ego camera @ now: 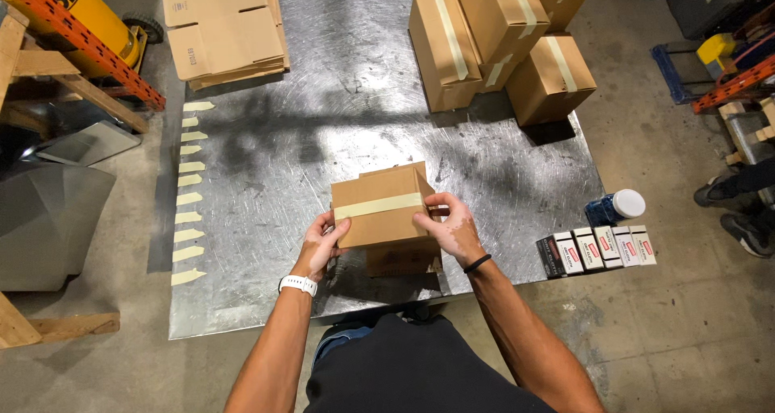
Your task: The person assembles cardboard boxes by hand, places small items inside, and seals the boxes using strips of adhesive tape from a workstation.
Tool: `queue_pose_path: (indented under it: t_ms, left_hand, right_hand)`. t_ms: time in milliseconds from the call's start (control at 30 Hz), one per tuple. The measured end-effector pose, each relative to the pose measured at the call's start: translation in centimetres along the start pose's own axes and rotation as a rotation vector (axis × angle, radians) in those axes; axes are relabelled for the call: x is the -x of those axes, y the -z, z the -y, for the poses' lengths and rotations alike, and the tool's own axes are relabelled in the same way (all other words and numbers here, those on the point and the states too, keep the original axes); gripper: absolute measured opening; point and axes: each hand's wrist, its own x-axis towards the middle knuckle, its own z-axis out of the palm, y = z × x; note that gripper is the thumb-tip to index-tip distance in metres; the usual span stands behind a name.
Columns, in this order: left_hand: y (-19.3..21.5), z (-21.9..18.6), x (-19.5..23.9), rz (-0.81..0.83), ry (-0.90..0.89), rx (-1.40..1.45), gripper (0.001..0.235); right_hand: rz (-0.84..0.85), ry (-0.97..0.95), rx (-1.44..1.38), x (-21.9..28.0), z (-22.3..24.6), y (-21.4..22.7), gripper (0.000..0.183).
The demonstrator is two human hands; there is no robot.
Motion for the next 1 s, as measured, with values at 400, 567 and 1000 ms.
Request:
queue_pose_path:
  t_ms: [400,567,1000]
  left_hand:
    - [0.2,1.8,-3.7,-0.110,0.038,0.078,0.044]
    - [0.2,1.6,-3.6,-0.060,0.054,0.042,0.046]
    - [0.0,3.0,-4.4,-0.088,0.026,0.033,0.042]
  right_hand:
    - [-0.011,-0.073,-0.056,-1.6,-0.9,0.6,0.064]
    - [0.007,-0.122,0.068,-0.9,-2.2,-0.1,0.071]
    - [0.275,-0.164,0.224,-2.9,0.0,1.4,0.095]
